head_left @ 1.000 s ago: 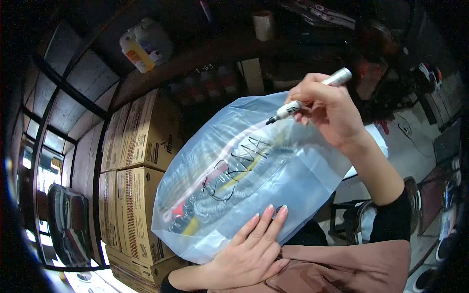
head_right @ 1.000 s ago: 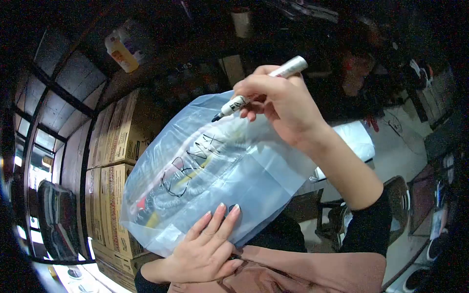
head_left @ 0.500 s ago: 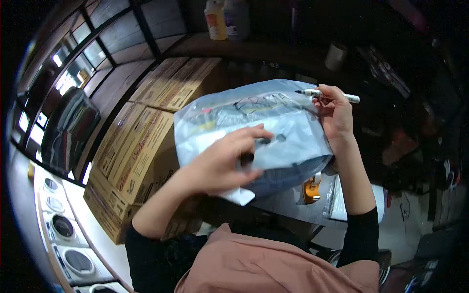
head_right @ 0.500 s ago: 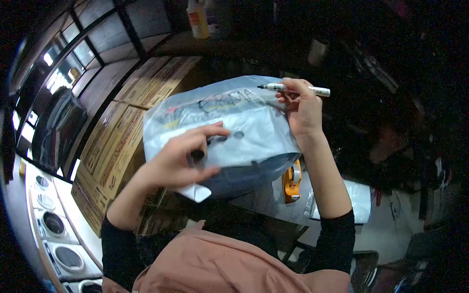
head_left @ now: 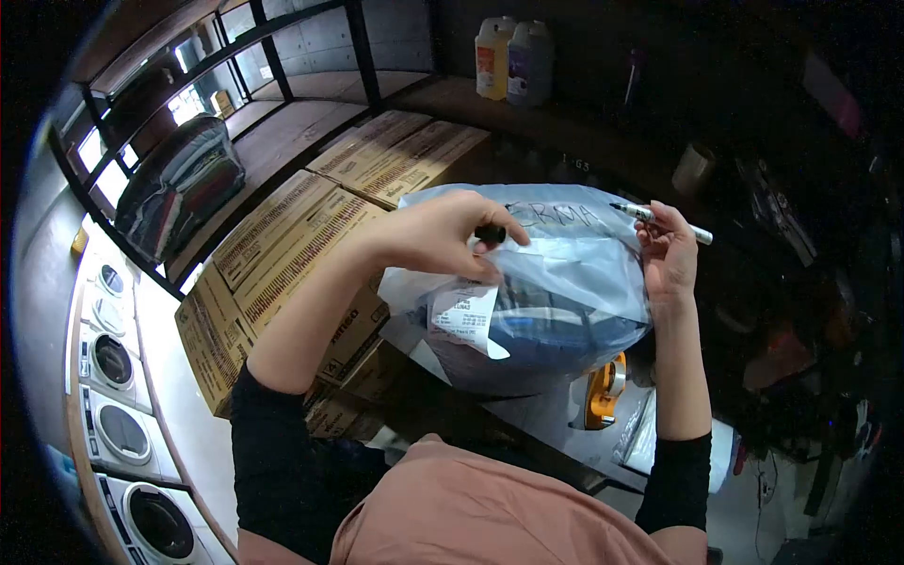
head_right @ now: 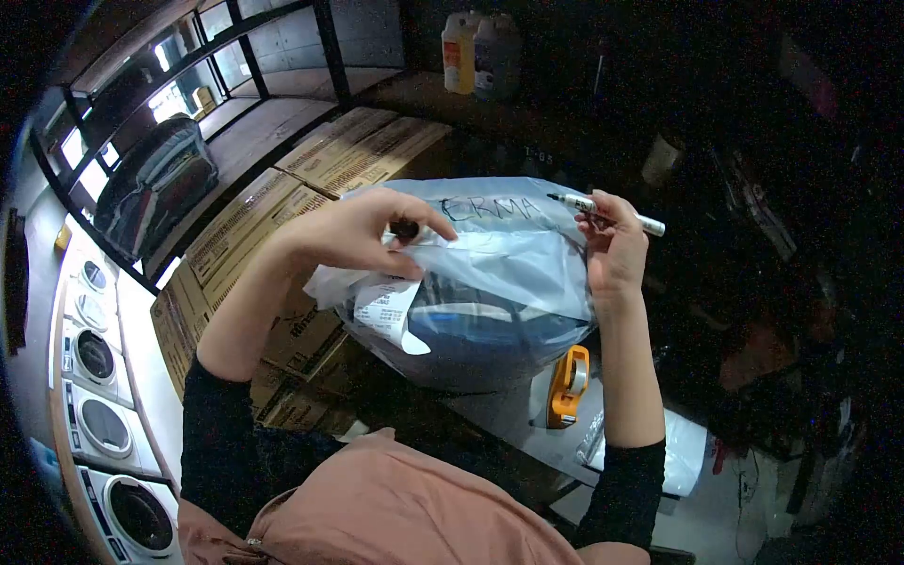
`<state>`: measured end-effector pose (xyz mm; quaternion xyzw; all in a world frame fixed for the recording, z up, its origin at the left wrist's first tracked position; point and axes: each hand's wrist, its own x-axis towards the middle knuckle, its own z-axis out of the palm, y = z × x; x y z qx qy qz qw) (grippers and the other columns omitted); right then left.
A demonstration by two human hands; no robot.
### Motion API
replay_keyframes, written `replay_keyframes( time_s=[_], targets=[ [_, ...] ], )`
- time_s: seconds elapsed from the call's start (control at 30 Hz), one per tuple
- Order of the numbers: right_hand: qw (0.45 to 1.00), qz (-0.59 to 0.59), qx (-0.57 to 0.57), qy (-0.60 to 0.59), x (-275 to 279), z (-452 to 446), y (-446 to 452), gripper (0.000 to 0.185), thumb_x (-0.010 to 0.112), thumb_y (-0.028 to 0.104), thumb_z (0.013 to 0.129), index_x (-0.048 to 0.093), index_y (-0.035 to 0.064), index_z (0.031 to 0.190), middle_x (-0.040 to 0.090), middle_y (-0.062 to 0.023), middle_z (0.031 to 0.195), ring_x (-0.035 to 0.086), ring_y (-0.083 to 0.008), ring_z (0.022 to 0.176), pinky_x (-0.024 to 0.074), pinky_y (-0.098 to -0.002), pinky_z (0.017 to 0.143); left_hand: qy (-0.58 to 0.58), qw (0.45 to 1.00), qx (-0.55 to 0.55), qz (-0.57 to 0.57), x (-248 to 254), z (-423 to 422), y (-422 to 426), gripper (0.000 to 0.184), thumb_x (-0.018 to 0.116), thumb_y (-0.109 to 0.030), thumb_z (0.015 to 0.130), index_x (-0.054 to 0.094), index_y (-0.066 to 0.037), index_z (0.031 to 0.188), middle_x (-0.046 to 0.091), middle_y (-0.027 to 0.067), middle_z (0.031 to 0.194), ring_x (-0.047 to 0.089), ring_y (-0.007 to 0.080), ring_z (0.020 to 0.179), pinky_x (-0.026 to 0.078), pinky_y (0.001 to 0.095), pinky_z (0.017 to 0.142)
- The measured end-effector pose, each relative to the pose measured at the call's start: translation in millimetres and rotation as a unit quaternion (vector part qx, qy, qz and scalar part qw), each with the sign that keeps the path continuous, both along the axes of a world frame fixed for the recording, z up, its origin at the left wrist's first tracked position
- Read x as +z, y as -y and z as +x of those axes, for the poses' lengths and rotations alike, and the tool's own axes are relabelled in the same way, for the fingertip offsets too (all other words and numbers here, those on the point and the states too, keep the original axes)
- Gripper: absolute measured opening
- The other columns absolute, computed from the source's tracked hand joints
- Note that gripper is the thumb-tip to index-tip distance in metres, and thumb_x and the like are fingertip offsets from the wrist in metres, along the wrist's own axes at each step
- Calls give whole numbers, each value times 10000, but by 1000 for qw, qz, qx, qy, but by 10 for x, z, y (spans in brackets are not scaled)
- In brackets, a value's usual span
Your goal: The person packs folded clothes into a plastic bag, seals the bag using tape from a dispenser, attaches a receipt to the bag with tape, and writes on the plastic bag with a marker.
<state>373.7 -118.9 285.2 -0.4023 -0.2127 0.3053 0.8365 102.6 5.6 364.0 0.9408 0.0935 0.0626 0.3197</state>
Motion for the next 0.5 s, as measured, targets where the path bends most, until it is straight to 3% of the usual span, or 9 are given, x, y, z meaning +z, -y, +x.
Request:
replay_keyframes(
  time_s=[0.07,0.1,0.2,0.23,0.37,0.5],
  targets=[
    [1000,-4,-11,-9,5,-15,-6,77,672,88,809,634,21,814,630,-74,753,599,-155,639,499,-242,609,45,997,17,66,115,-179,53,404,799,-165,731,665,-10,1079,667,91,1048,607,158,759,513,277,723],
    [1000,-2,-7,-9,1,-4,-8,76,673,87,808,634,22,811,631,-74,752,599,-155,636,498,-241,606,52,996,9,71,158,-263,89,390,809,-203,725,671,-15,1039,662,99,1063,584,143,702,516,286,648],
    [1000,3,8,-16,-10,50,-28,81,677,90,802,633,23,799,630,-72,744,598,-156,633,493,-239,601,81,993,7,90,189,-456,221,424,805,-252,730,665,-19,1056,659,95,1077,603,153,708,526,304,661],
    [1000,3,14,-19,-19,66,-36,84,680,92,799,633,23,795,630,-71,740,598,-156,633,492,-238,599,-6,999,21,42,322,-517,313,429,806,-311,722,657,-26,1006,634,113,1148,637,196,897,519,377,831],
    [999,-14,28,-29,67,121,-63,109,683,119,800,627,27,783,622,-68,714,600,-161,636,488,-232,581,71,982,51,165,8,-527,274,395,822,-287,692,582,-16,848,568,115,1253,546,244,1153,477,383,914],
    [1000,-19,22,-5,159,100,-66,110,680,124,805,628,32,776,624,-69,712,602,-162,629,490,-224,564,108,968,127,186,-33,-456,284,333,789,-187,707,579,5,881,573,128,1235,559,269,1130,475,377,907]
  ],
)
